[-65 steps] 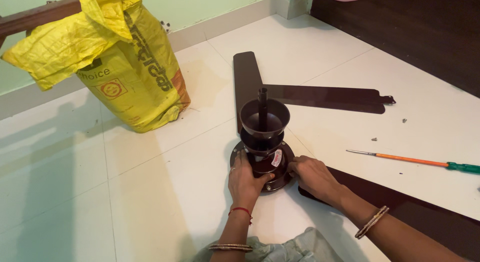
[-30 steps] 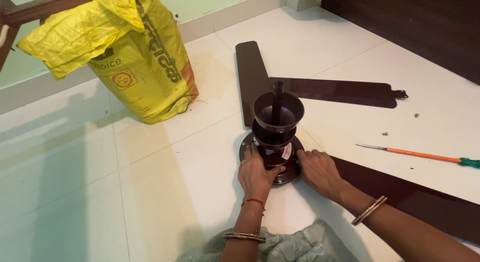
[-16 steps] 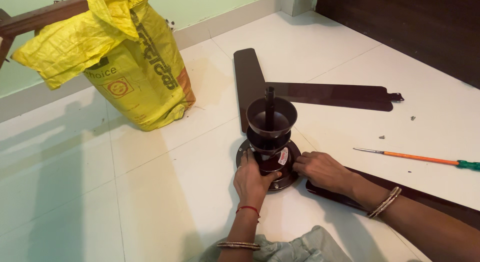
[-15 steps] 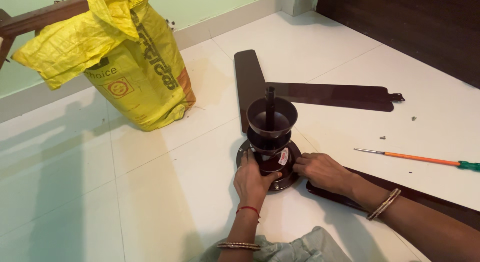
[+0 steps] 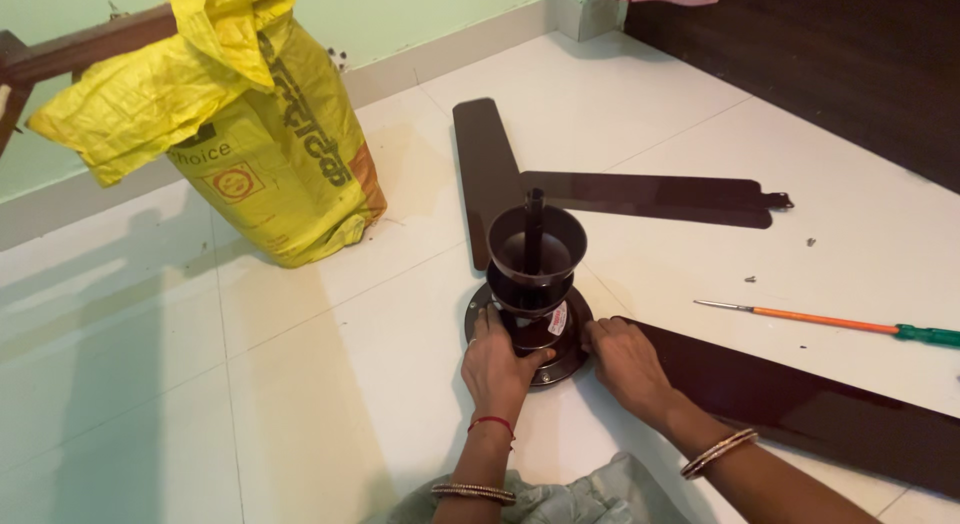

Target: The person wipes a ceiling fan blade with a cloth, then attaches it to the fan motor housing using screws and a screwdriver. They repeat the process for a second blade, securing it in place.

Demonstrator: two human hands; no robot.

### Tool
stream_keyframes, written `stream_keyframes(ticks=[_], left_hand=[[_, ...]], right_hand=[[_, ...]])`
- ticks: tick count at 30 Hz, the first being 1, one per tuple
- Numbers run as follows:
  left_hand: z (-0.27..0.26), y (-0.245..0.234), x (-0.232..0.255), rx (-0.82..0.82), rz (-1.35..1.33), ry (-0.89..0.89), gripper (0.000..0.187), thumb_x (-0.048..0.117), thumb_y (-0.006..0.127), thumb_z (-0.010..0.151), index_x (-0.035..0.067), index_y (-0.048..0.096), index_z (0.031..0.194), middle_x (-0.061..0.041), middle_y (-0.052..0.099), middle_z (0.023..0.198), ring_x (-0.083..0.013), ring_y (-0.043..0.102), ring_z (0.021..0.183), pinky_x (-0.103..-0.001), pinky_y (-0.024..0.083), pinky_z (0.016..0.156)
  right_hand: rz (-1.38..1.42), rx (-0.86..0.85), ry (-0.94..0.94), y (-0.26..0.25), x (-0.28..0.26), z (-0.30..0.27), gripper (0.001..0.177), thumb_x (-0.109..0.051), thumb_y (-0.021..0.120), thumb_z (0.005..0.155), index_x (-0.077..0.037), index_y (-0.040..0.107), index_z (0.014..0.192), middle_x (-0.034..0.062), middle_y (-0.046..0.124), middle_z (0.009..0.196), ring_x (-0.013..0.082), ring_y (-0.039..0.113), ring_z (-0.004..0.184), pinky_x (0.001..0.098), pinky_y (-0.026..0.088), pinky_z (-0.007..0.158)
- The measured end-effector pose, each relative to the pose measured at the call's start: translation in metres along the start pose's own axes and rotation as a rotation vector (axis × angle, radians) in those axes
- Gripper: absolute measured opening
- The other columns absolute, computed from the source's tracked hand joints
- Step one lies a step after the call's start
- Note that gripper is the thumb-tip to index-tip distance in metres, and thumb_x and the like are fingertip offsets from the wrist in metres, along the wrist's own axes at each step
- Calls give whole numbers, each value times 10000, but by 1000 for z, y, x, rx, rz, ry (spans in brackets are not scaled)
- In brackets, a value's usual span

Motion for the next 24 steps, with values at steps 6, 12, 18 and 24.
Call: stream_keyframes(ticks=[6,12,18,24], left_hand=[[8,-1,-2,-41,23,-9,1117,387,1009,520,-57,474,1395,-200,565,1393,-320,598,1239,-386,513,1001],[9,2,-7,-100,-8,-38,1072,368,984,535,-6,488,1408,-173,578,1410,-314,638,1198,-383,544,979],[10,-1,-5,-61,-11,18,1088,350,1006,509,-3,481,1394,-191,523,1461,-318,572,1279,-388,508,1014],[9,-4,-3,-52,-15,41,1086,347,1006,514,-10,479,1394,-200,527,1448,-325,570,1276,-391,514,1000]], right_hand=[[265,-91,244,-32,40,14,222,-51,621,896,-58,721,1094,137,751,1110,297,707,1047,428,524,979],[64,-236,76,-40,32,34,282,-73,666,865,-78,717,1142,134,722,1117,296,687,1055,415,542,954],[15,-264,-167,-24,7,40,195,-65,669,849,-41,719,1036,126,710,1044,291,659,1038,406,539,909],[-157,-144,-404,-14,5,37,137,-70,631,858,-13,691,968,128,703,975,298,655,982,405,538,878]])
Point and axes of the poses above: each hand's wrist, its own z-axis towards the middle knuckle, its own y-axis out of the palm, x = y × z, the point moved 7 cm from there along z, towards the middle knuckle
